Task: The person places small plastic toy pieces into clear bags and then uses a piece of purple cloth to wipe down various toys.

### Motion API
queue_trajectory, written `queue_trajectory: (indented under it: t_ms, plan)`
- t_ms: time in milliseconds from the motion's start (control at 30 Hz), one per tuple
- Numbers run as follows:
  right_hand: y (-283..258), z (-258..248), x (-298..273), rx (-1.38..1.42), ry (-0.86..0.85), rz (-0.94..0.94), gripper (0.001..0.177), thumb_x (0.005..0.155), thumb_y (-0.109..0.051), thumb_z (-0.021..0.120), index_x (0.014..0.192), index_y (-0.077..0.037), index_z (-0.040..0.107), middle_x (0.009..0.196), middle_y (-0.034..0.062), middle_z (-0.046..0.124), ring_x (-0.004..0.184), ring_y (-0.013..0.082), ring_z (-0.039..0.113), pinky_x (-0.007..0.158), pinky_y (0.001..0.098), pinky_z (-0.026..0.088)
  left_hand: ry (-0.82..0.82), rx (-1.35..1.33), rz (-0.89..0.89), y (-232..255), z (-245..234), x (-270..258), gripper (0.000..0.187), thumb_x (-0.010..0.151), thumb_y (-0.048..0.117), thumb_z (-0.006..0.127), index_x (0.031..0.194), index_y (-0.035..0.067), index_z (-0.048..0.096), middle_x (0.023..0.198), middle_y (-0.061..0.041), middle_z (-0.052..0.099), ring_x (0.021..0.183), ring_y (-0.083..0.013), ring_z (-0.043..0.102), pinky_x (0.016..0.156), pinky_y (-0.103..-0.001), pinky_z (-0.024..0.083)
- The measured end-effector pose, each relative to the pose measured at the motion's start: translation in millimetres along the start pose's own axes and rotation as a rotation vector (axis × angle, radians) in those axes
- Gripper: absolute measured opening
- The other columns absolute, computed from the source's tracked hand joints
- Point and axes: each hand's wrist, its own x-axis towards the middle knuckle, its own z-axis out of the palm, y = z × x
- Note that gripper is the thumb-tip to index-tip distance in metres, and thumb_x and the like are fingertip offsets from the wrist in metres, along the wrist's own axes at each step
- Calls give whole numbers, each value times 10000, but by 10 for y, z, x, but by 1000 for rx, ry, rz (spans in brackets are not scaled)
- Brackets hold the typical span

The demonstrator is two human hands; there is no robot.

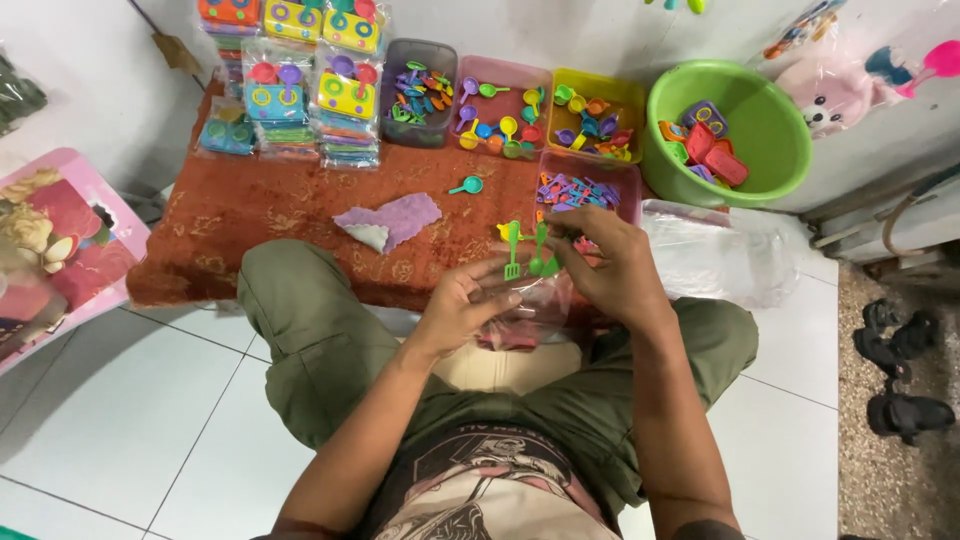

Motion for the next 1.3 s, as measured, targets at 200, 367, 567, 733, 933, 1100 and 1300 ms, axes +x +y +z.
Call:
queue_trajectory:
  t_ms: [200, 367, 567, 733, 933, 1100, 1300]
  plan:
    - [-61, 39, -78, -73, 7, 67, 321, 822, 25, 828, 1120, -79, 769, 826, 52, 723, 742, 252, 700, 768, 383, 549, 55, -73, -47, 61, 75, -57, 526, 882, -52, 706, 1388, -30, 565, 1254, -243, 681, 1112, -321, 680, 873, -412, 630]
    - [0, 77, -159, -64, 114, 129, 298, 856, 29, 818, 1133, -60, 754, 833, 72, 724, 715, 214, 673, 721, 341, 550, 101, -121, -128, -38, -20, -124, 499, 912, -5, 680, 1392, -44, 546, 1248, -247, 680, 1035, -332, 704, 764, -393, 654]
    - [-78, 44, -144, -14, 117, 139, 284, 885, 18, 819, 1151, -55, 754, 852, 76, 733, 720, 199, 667, 708, 330, 573, 98, -147, -117, -90, 20, -142, 542, 878, -56, 708, 1391, -69, 531, 1235, -289, 668, 1027, -375, 693, 750, -453, 650]
    - [-132, 57, -137, -16, 56, 106, 290, 871, 2, 828, 1145, -68, 762, 849, 63, 729, 743, 213, 691, 730, 356, 586, 96, -50, -66, -232, -123, -132, 512, 859, -44, 738, 1349, -54, 589, 1177, -253, 707, 1042, -294, 699, 822, -399, 640]
    - [-155, 87, -169, 26, -18, 130, 339, 808, 77, 800, 1120, -49, 760, 831, 95, 725, 746, 270, 697, 735, 402, 569, 94, -65, -44, 41, 179, -194, 498, 864, -31, 728, 1344, -55, 601, 1177, -226, 718, 1051, -223, 694, 852, -332, 628]
    - [-206, 138, -222, 1, -49, 130, 304, 809, 4, 837, 1098, -62, 771, 836, 110, 730, 773, 293, 712, 768, 419, 567, 128, -79, -87, -89, 123, -186, 488, 876, -17, 735, 1347, -37, 606, 1147, -200, 731, 927, -212, 736, 732, -352, 657]
    - [-62, 112, -325, 36, -90, 207, 311, 792, -5, 837, 1091, -64, 778, 851, 124, 745, 800, 301, 705, 804, 432, 550, 144, -102, -114, -183, 31, -173, 479, 893, 22, 728, 1350, -28, 596, 1158, -173, 731, 867, -210, 756, 639, -312, 664]
